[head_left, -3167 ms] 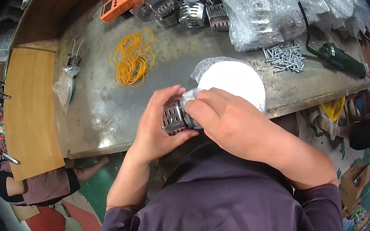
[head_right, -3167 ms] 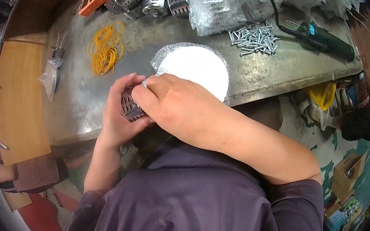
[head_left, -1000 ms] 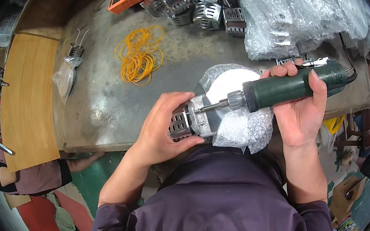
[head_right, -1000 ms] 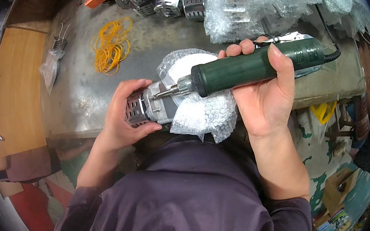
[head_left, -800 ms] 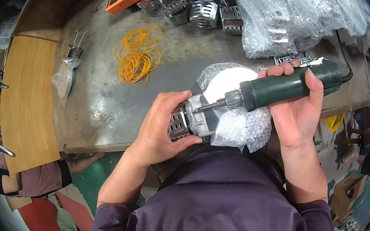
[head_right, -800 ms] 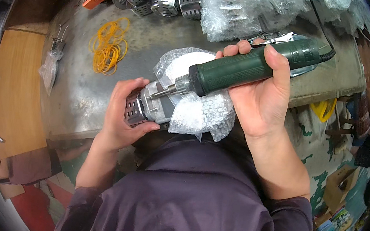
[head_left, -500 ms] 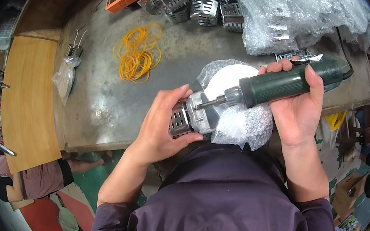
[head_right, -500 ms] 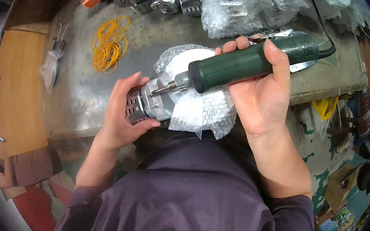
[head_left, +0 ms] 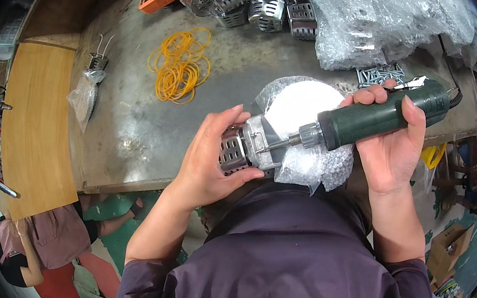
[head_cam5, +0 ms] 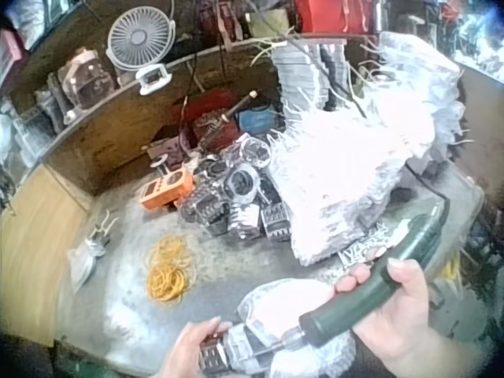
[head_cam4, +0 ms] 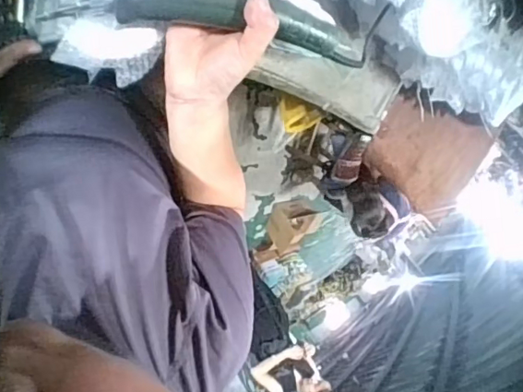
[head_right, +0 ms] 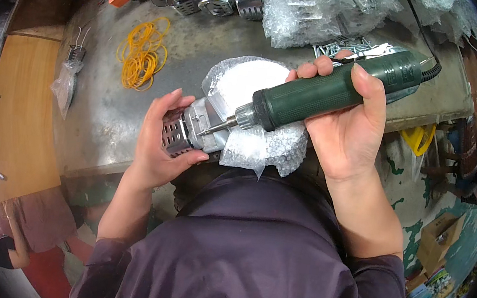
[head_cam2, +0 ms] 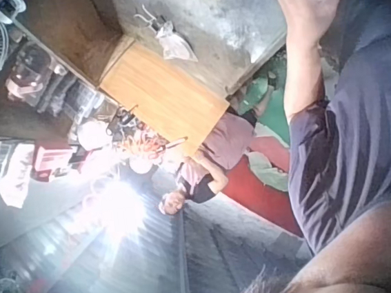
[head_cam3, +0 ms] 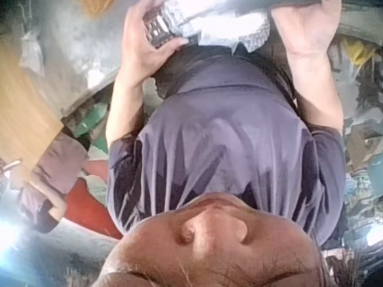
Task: Assembling metal housing parts using an electric screwdriver at a workshop station.
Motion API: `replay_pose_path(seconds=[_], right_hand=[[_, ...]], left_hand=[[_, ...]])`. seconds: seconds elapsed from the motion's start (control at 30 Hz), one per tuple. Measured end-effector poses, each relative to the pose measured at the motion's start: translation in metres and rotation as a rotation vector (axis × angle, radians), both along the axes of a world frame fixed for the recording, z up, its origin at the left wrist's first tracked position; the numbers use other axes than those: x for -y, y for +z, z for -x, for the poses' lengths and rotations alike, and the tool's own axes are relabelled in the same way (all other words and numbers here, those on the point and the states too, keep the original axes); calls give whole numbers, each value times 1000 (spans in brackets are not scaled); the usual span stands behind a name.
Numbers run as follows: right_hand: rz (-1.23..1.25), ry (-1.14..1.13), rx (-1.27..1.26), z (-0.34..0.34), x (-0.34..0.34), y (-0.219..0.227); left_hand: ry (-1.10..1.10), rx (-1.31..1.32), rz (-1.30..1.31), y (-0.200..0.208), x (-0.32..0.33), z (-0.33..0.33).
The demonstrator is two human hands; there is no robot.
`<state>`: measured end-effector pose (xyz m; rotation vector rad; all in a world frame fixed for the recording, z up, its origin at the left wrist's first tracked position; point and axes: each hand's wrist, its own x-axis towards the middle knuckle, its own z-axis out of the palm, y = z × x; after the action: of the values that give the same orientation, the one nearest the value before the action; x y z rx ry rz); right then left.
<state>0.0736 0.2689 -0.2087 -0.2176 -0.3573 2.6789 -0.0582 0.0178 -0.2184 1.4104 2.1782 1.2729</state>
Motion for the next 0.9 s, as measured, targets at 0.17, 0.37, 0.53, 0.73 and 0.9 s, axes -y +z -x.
replay_pose_path(seconds=[0.17,0.37,0.53,0.73,0.9], right_hand=[[18,10,-6,1,1,-2],[63,-7,17,2,2,-7],[-2,-31,47,-2,4,1],[-692,-111,-88,-34,-32,54],[-1638,52,498,-73,-107,113]], left_hand=[[-2,9,7,-1,0,1],[-4,-33,7,-1,-2,1],[3,-39,-36,3,-8,0],[50,-121,41,9,-4,-2],[55,-144,5,11,1,-5]])
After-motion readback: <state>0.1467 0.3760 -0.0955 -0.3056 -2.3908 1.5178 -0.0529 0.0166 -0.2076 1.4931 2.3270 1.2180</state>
